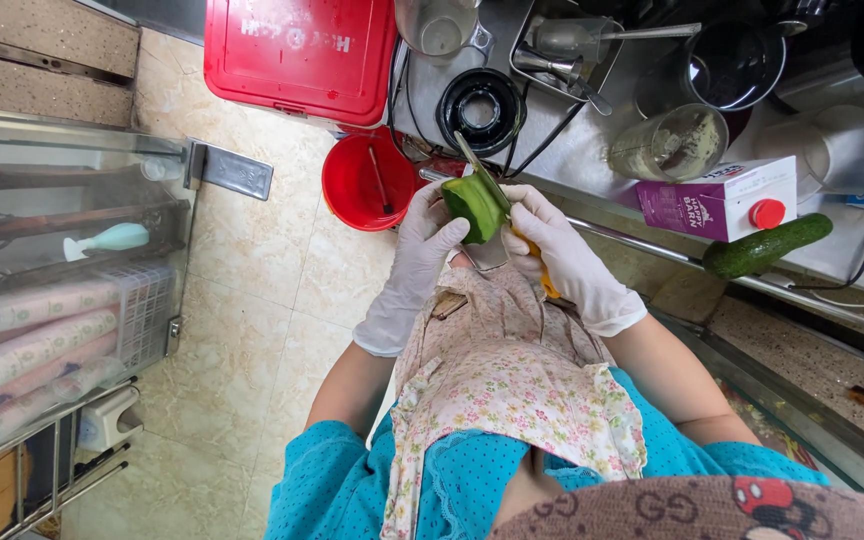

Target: Peeling avocado and cucumber, then adding ingredients into a blender to prepare a drink.

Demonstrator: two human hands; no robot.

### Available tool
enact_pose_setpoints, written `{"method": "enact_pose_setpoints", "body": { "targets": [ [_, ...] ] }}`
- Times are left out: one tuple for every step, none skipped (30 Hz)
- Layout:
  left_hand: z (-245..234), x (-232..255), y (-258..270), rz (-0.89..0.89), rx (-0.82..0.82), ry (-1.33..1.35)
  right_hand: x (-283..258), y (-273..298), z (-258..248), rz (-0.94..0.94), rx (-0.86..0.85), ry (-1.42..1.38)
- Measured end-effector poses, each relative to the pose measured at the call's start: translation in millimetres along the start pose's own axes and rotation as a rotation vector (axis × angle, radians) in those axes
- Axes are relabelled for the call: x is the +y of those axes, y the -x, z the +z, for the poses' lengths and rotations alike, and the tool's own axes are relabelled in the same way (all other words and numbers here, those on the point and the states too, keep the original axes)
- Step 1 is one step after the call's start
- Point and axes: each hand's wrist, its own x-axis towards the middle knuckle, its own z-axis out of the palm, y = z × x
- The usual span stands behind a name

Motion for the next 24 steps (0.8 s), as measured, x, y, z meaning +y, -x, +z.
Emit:
{"method": "enact_pose_setpoints", "body": {
  "targets": [
    [-0.2, 2.9, -0.7, -0.054, -0.037, 0.089, -2.6, 1.0, -1.5, 0.031, -0.014, -0.067],
    [-0.2, 5.6, -1.0, -0.109, -0.073, 0.179, -5.1, 2.3, -3.1, 0.063, -0.028, -0.134],
    [-2.0, 3.8, -2.2, -0.11, -0.075, 0.179, -0.8, 1.3, -8.2, 0.062, -0.026, -0.135],
    [-4.1, 2.2, -3.2, -0.155, -0.105, 0.3, 3.4, 0.1, -13.1, 0.084, -0.038, -0.196],
    [-6.1, 0.6, -4.2, -0.199, -0.134, 0.421, 7.6, -1.2, -17.9, 0.106, -0.051, -0.256],
    [-4.2, 2.1, -5.1, -0.199, -0.135, 0.421, 9.3, 0.1, -20.4, 0.105, -0.05, -0.256],
    [-2.2, 3.7, -6.1, -0.209, -0.143, 0.463, 10.9, 1.3, -22.9, 0.077, -0.101, -0.354],
    [-0.3, 5.6, -7.7, -0.218, -0.152, 0.506, 11.8, 2.0, -25.5, 0.049, -0.152, -0.449],
    [1.3, 5.1, -10.3, -0.216, -0.154, 0.506, 6.7, 5.6, -20.6, 0.046, -0.153, -0.448],
    [2.7, 4.2, -11.0, -0.205, -0.139, 0.504, 2.8, 10.3, -15.3, 0.059, -0.185, -0.425],
    [4.2, 3.0, -11.7, -0.193, -0.124, 0.502, -0.9, 15.0, -10.3, 0.071, -0.217, -0.402],
    [2.7, -7.6, -13.3, -0.197, -0.124, 0.501, 0.7, 15.9, -7.2, 0.07, -0.215, -0.405],
    [1.3, -18.0, -14.9, -0.178, -0.061, 0.365, 2.3, 16.8, -4.1, 0.048, -0.125, -0.216],
    [-0.1, -28.0, -18.1, -0.154, 0.001, 0.228, 2.6, 16.3, -1.4, 0.024, -0.037, -0.025],
    [3.6, -25.1, -20.1, -0.154, 0.0, 0.227, 2.0, 16.4, -2.1, 0.022, -0.036, -0.025],
    [7.3, -22.2, -21.4, -0.159, 0.067, 0.093, 1.3, 16.5, -2.8, 0.048, -0.034, 0.009],
    [10.9, -19.5, -22.9, -0.164, 0.134, -0.041, 0.7, 16.4, -3.6, 0.073, -0.031, 0.043],
    [10.1, -18.4, -23.0, -0.167, 0.133, -0.04, -0.4, 15.9, -8.3, 0.074, -0.028, 0.042],
    [9.1, -17.4, -23.2, -0.19, 0.128, -0.026, -1.4, 15.4, -13.1, 0.06, -0.012, -0.016],
    [8.4, -16.8, -23.2, -0.213, 0.124, -0.01, -2.6, 14.9, -18.2, 0.048, 0.004, -0.072],
    [4.8, -14.6, -22.3, -0.216, 0.124, -0.008, -3.8, 15.2, -22.2, 0.051, 0.007, -0.073],
    [1.1, -12.0, -21.6, -0.229, 0.07, 0.088, -5.3, 15.0, -26.1, 0.057, 0.024, -0.095],
    [-3.0, -9.4, -21.0, -0.242, 0.015, 0.184, -6.6, 14.7, -29.9, 0.063, 0.041, -0.118],
    [-2.9, -7.0, -20.0, -0.244, 0.018, 0.188, -7.4, 16.7, -29.7, 0.068, 0.043, -0.117]
  ]
}}
